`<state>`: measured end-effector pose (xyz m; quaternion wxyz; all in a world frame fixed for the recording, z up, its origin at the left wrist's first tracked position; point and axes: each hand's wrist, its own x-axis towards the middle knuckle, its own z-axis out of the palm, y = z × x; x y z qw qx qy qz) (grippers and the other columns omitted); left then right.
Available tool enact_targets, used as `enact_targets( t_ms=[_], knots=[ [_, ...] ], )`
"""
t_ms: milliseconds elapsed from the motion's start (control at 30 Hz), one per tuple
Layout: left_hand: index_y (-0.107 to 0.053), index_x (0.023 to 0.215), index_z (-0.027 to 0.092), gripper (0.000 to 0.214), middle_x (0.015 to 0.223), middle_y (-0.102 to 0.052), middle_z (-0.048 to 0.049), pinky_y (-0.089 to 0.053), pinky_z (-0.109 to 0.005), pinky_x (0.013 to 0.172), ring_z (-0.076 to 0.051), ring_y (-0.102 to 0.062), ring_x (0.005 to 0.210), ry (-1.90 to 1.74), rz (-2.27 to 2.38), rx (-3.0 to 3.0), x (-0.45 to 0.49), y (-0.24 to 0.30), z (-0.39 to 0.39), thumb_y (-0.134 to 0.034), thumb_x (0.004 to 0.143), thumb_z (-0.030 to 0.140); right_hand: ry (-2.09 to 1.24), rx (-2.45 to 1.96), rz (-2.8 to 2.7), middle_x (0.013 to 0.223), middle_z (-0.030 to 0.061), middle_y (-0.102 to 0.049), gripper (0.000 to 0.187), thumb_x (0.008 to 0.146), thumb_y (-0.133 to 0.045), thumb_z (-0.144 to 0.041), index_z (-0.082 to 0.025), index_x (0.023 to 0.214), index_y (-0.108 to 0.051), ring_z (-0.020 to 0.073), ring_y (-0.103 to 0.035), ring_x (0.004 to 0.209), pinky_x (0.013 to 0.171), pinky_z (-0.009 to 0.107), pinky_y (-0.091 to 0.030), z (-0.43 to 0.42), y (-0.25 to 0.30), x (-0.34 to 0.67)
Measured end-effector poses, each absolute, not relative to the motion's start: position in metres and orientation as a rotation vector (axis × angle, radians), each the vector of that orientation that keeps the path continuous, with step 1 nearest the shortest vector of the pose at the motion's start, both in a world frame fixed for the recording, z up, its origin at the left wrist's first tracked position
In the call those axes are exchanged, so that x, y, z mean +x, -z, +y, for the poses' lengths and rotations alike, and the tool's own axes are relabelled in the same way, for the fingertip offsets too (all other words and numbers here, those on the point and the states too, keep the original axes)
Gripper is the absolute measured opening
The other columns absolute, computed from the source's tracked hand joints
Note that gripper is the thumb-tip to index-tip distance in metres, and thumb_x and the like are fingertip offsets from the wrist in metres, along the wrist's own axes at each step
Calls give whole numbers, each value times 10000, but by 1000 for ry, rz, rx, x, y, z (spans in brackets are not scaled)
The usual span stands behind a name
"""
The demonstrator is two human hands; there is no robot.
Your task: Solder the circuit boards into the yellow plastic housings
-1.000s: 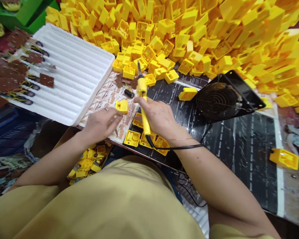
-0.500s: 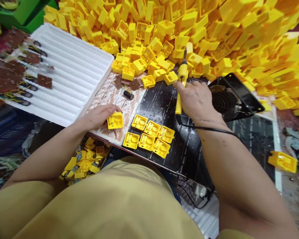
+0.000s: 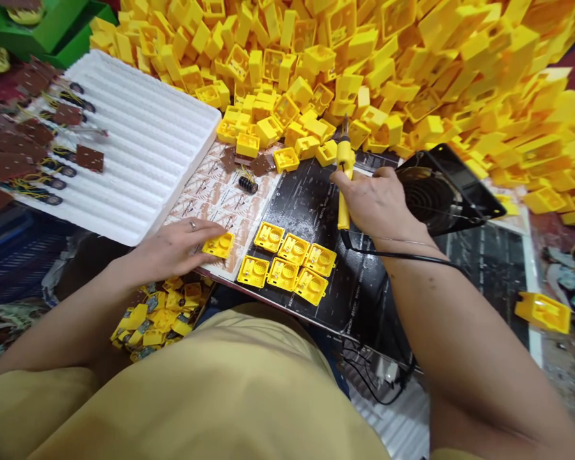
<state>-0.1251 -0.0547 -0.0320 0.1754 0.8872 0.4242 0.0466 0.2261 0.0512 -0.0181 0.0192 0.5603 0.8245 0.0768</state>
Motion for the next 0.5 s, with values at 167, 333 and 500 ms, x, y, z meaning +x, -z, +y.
enact_targets(
  t_ms=[167, 333, 500],
  knots=[
    [-629, 1322, 181, 533, 1324, -671, -131, -528, -390, 1001, -260, -670, 1146, -319, 1106, 2484, -108, 28, -42, -663, 879, 477, -152, 1910, 2717, 944, 76, -707, 278, 930, -569, -164, -204, 1200, -619, 159, -606, 754, 754, 325, -420, 40, 2, 221],
    [-743, 1121, 209, 311, 1075, -773, -79, -537, -402, 932, -233, -719, 1002, -421, 1314, 2426, -58, 11, 13, -502, 975, 339, -297, 2260, 2900, 928, 73, -689, 295, 984, -543, -367, -196, 1224, -550, 165, -671, 750, 672, 298, -510, 1, -24, 229],
    [-682, 1239, 153, 344, 1282, -688, -134, -494, -414, 1018, -276, -625, 1218, -210, 1084, 2606, 39, 9, 66, -582, 920, 233, -281, 2381, 3279, 1161, 88, -701, 294, 902, -687, -317, -251, 1151, -546, 224, -728, 979, 607, 261, -606, -54, -20, 232]
  ],
)
